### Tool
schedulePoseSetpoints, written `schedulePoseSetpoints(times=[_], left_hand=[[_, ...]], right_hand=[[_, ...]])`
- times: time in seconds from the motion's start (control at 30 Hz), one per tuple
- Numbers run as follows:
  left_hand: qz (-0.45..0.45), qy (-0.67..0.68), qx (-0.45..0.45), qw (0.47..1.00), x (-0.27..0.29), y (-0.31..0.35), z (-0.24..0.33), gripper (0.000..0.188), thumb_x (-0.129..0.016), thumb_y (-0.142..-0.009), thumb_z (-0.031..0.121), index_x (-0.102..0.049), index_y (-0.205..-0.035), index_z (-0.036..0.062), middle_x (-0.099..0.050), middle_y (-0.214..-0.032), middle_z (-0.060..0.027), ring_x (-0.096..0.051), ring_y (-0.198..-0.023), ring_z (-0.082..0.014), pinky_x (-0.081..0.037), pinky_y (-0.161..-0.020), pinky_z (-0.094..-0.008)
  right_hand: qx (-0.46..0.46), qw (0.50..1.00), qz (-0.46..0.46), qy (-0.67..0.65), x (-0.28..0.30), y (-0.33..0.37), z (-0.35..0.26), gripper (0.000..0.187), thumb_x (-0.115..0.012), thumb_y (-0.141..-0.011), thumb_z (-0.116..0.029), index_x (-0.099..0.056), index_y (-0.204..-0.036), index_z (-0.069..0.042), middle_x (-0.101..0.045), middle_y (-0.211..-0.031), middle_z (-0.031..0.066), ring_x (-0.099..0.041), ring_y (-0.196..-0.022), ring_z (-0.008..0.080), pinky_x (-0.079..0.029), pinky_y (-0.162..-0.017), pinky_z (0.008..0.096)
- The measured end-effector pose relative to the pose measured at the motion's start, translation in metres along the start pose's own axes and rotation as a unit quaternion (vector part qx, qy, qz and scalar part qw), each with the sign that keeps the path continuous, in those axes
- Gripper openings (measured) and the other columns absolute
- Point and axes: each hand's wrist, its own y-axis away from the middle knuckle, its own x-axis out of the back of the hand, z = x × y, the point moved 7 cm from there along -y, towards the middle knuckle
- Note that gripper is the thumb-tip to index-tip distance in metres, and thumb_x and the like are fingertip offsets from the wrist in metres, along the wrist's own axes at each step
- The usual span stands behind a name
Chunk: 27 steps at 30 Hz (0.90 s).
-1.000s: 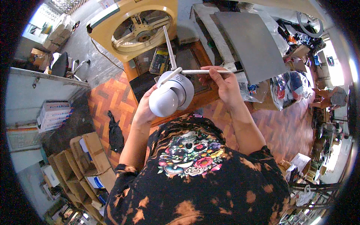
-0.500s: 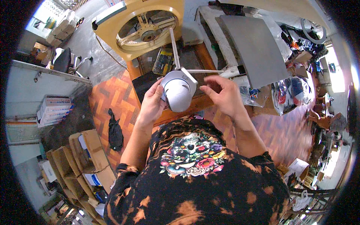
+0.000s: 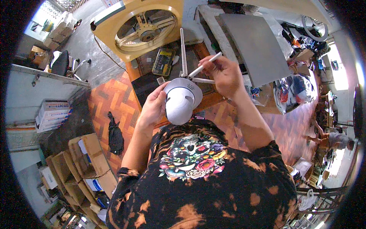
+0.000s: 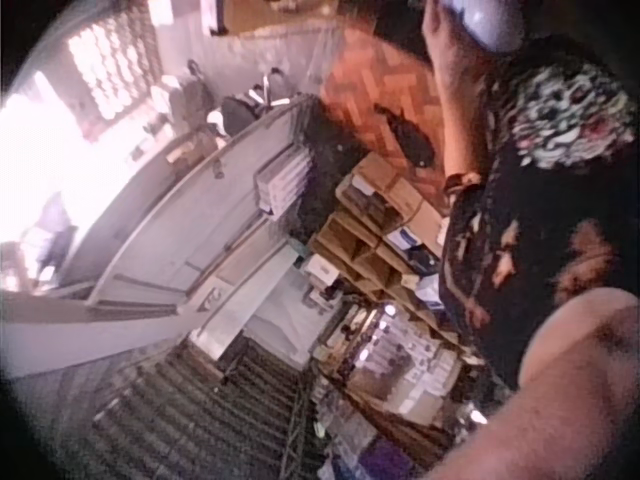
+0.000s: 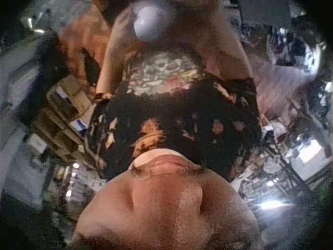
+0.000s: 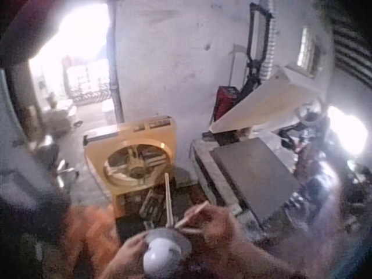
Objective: The person unwraps a white wireless device, attaches three antennas, and plugs in a power cable. They then use a tablet to configure the device and walk through a warehouse area.
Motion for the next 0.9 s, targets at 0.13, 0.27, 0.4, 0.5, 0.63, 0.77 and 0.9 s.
schedulePoseSetpoints(times=[0.13, 0.27, 0.4, 0.5, 0.63, 0.77, 0.9], left_hand=[[-0.024, -0.011, 0.007, 1.0, -0.001, 0.004, 0.004, 0.055, -0.058, -0.106, 0.026, -0.042, -0.148, -0.0052, -0.061, -0.137, -0.0134, -0.062, -0.123, -0.0221, -0.052, -0.104, -0.0367], [-0.025, -0.029, 0.023, 0.999, -0.001, 0.005, 0.003, 0.058, -0.059, -0.105, 0.029, -0.042, -0.149, -0.0044, -0.061, -0.137, -0.0129, -0.063, -0.122, -0.022, -0.053, -0.102, -0.0366], [-0.015, -0.087, 0.032, 0.996, -0.001, 0.003, 0.002, 0.059, -0.058, -0.105, 0.032, -0.042, -0.149, -0.0039, -0.062, -0.136, -0.012, -0.063, -0.12, -0.0215, -0.053, -0.101, -0.0365], [-0.022, -0.061, 0.039, 0.997, -0.006, 0.004, -0.002, 0.061, -0.058, -0.105, 0.034, -0.042, -0.15, -0.003, -0.061, -0.138, -0.012, -0.063, -0.122, -0.0219, -0.053, -0.102, -0.0369], [-0.002, -0.034, 0.042, 0.999, -0.008, 0.003, -0.009, 0.064, -0.059, -0.103, 0.037, -0.041, -0.152, -0.0007, -0.059, -0.141, -0.0122, -0.061, -0.126, -0.0241, -0.052, -0.104, -0.0404], [0.013, 0.04, 0.006, 0.999, -0.009, -0.019, -0.018, 0.065, -0.059, -0.101, 0.039, -0.041, -0.152, 0.0015, -0.057, -0.144, -0.0124, -0.057, -0.131, -0.0279, -0.049, -0.109, -0.0462], [-0.006, 0.088, -0.07, 0.994, -0.012, -0.046, -0.013, 0.063, -0.054, -0.103, 0.037, -0.038, -0.154, 0.0033, -0.052, -0.149, -0.0136, -0.054, -0.134, -0.0304, -0.048, -0.11, -0.0501]], right_hand=[[-0.187, 0.981, -0.05, -0.022, 0.008, -0.01, 0.025, 0.032, -0.064, -0.103, -0.03, -0.071, -0.106, 0.001, -0.072, -0.095, 0.0071, -0.069, -0.082, 0.0147, -0.058, -0.073, 0.0298], [-0.234, 0.967, -0.097, 0.008, 0.017, -0.02, 0.032, 0.041, -0.067, -0.099, -0.044, -0.075, -0.101, -0.003, -0.073, -0.083, 0.0052, -0.067, -0.074, 0.0133, -0.056, -0.069, 0.0293], [-0.259, 0.957, -0.128, -0.023, 0.018, -0.024, 0.038, 0.04, -0.066, -0.1, -0.043, -0.075, -0.103, -0.004, -0.073, -0.087, 0.0053, -0.068, -0.074, 0.0141, -0.056, -0.069, 0.0311], [-0.279, 0.948, -0.152, 0.004, 0.017, -0.029, 0.046, 0.037, -0.063, -0.103, -0.039, -0.073, -0.106, -0.004, -0.073, -0.094, 0.0064, -0.07, -0.079, 0.0153, -0.059, -0.072, 0.032], [-0.248, 0.956, -0.148, 0.053, 0.022, -0.037, 0.045, 0.044, -0.068, -0.098, -0.045, -0.074, -0.107, -0.003, -0.073, -0.091, 0.006, -0.069, -0.078, 0.0153, -0.057, -0.071, 0.0328], [0.07, 0.914, 0.14, 0.373, 0.075, -0.049, -0.012, 0.041, -0.071, -0.097, -0.041, -0.072, -0.112, -0.003, -0.073, -0.094, 0.0068, -0.069, -0.081, 0.0166, -0.055, -0.072, 0.0341], [-0.004, 0.936, 0.338, 0.094, 0.117, -0.011, 0.016, 0.026, -0.068, -0.099, -0.025, -0.069, -0.113, -0.003, -0.071, -0.099, 0.0065, -0.066, -0.091, 0.0176, -0.053, -0.079, 0.0326]])
